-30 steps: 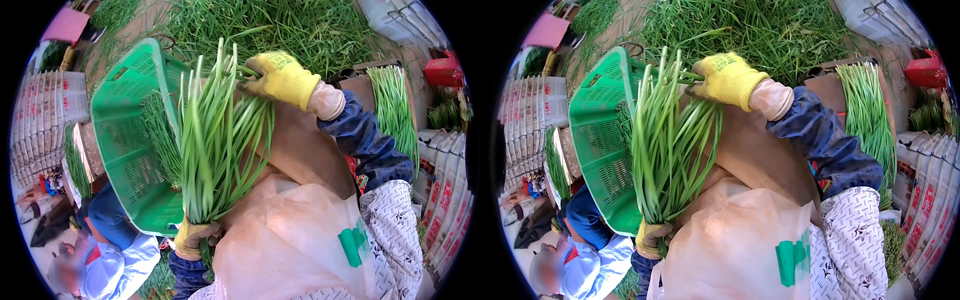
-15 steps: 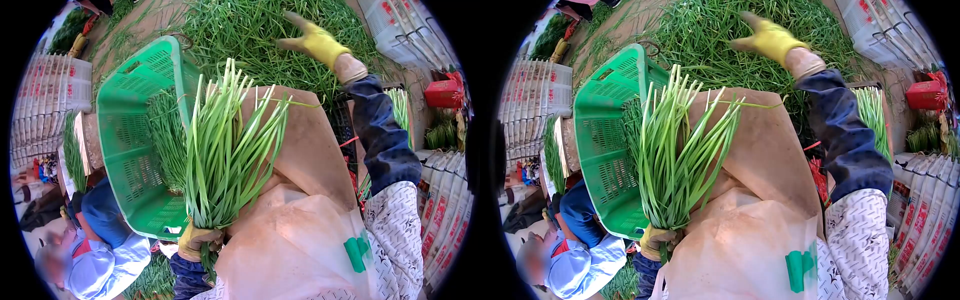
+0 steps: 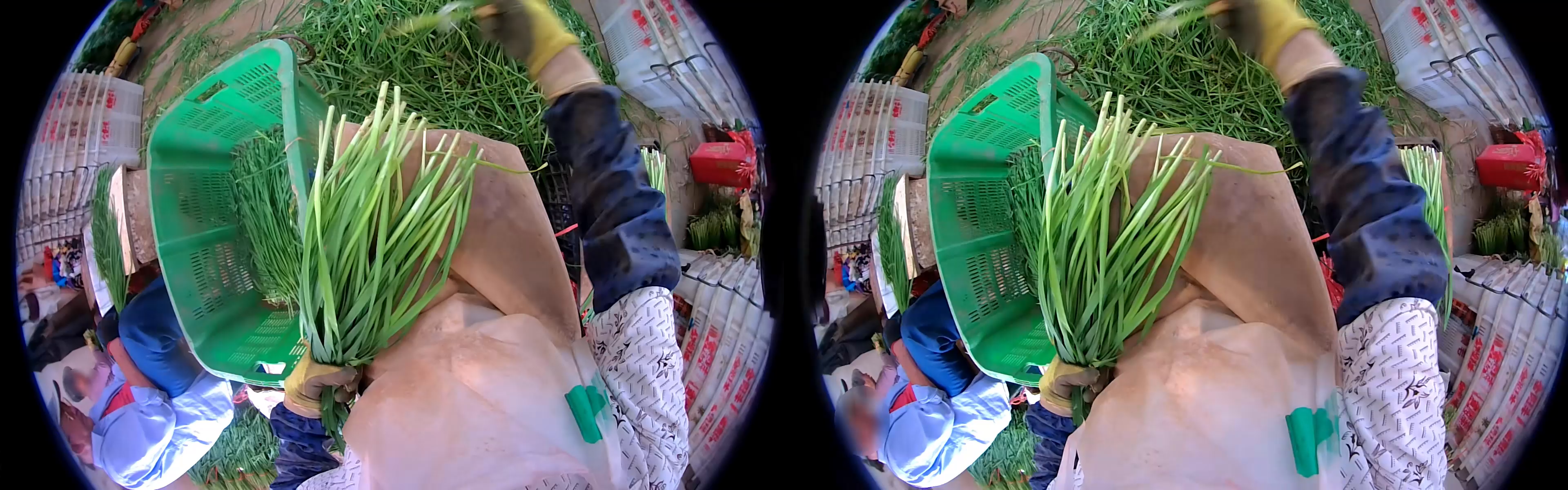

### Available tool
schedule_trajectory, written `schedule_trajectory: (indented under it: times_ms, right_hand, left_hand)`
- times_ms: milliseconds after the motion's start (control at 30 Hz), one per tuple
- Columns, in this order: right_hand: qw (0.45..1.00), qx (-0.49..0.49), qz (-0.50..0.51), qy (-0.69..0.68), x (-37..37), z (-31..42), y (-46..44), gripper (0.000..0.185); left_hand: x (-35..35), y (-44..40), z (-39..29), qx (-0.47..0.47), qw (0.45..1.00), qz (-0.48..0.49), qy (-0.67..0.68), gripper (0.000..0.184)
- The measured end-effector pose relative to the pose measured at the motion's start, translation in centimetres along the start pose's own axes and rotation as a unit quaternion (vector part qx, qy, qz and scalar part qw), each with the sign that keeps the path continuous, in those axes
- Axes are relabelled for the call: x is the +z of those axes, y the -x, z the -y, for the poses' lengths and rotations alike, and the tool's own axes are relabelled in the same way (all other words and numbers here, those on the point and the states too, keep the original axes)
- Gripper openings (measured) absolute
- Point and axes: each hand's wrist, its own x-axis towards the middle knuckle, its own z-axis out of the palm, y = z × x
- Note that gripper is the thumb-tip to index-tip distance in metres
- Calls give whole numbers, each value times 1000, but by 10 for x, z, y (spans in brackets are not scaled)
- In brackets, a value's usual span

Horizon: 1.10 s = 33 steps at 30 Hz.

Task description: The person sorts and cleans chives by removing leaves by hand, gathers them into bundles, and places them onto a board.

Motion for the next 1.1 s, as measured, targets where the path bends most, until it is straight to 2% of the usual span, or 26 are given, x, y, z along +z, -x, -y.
schedule_trajectory:
  times_ms: [33, 67, 100, 133, 167, 200, 233, 267, 300, 367, 400, 433, 467, 567, 600, 633, 700, 733, 767, 833, 867, 900, 967, 1000, 1067, 1100]
  right_hand:
    - [980, -104, -46, 161, 25, 24, 64, 22]
    - [914, -66, -45, 397, 27, 21, 73, 20]
    - [909, -75, 22, 409, 28, 6, 72, 23]
    - [801, -190, 159, 545, 21, -8, 81, 30]
    - [664, -335, 260, 616, 23, -16, 98, 36]
    - [805, 15, 195, 560, 68, 4, 146, 50]
    - [806, -23, 319, 498, 62, -15, 151, 61]
    - [783, -37, 304, 542, 73, -14, 175, 57]
    - [785, -44, 308, 536, 77, -17, 185, 50]
    - [815, 5, 247, 524, 76, -30, 188, 39]
    - [817, 7, 245, 522, 75, -35, 189, 39]
    - [784, -71, 256, 561, 74, -38, 190, 33]
    - [743, -148, 265, 596, 72, -40, 191, 28]
    - [758, -147, 241, 589, 64, -43, 190, 22]
    - [732, -208, 184, 623, 56, -43, 184, 21]
    - [760, -227, 114, 598, 41, -51, 166, 23]
    - [687, -211, -42, 694, 25, -31, 145, 30]
    - [681, -202, -62, 701, 24, -25, 147, 41]
    - [711, -217, -47, 668, 39, -19, 164, 56]
    - [767, -202, 164, 587, 46, -32, 182, 63]
    - [822, -6, 291, 489, 54, -20, 191, 60]
    - [819, -62, 284, 494, 52, -31, 194, 47]
    - [883, 15, 203, 424, 53, -42, 192, 34]
    - [883, 20, 201, 424, 52, -44, 194, 34]
    - [839, -122, 232, 476, 52, -44, 197, 27]
    - [839, -122, 229, 478, 52, -43, 196, 27]
  left_hand:
    - [-1, -1, 0, -5, 1000, 14, 3, 59]
    - [-2, -2, 0, -8, 1000, 7, -7, 59]
    - [-3, -3, -1, -10, 1000, 10, -7, 59]
    - [-4, -4, -2, -11, 1000, 23, -6, 58]
    - [-3, -6, -3, -13, 999, 36, -5, 58]
    - [5, -4, -7, -16, 999, 4, -36, 57]
    - [6, -4, -6, -19, 999, 2, -35, 57]
    - [5, -2, -3, 6, 999, -3, -36, 56]
    - [4, 1, 0, 33, 999, -10, -36, 56]
    - [2, 5, 6, 53, 998, -19, -38, 52]
    - [-3, 5, 13, 67, 998, 12, 7, 50]
    - [-5, 4, 16, 82, 994, 45, 51, 48]
    - [0, 4, 17, 94, 994, 33, 39, 48]
    - [1, 3, 14, 78, 996, 36, 17, 48]
    - [3, 2, 11, 70, 997, 44, 0, 47]
    - [4, 1, 11, 70, 996, 46, -1, 47]
    - [5, -1, 10, 65, 996, 50, -21, 47]
    - [2, -3, 13, 70, 996, 49, -23, 47]
    - [-1, -3, 17, 82, 996, 35, -15, 46]
    - [-1, -3, 17, 92, 995, 27, -12, 46]
    - [2, -3, 16, 96, 995, 38, -9, 45]
    - [4, -4, 17, 101, 994, 46, -2, 44]
    - [5, -4, 19, 91, 994, 59, 16, 44]
    - [8, -2, 17, 86, 995, 50, 15, 43]
    - [2, -3, 16, 80, 995, 54, 1, 43]
    - [-4, -4, 19, 80, 995, 57, -1, 43]
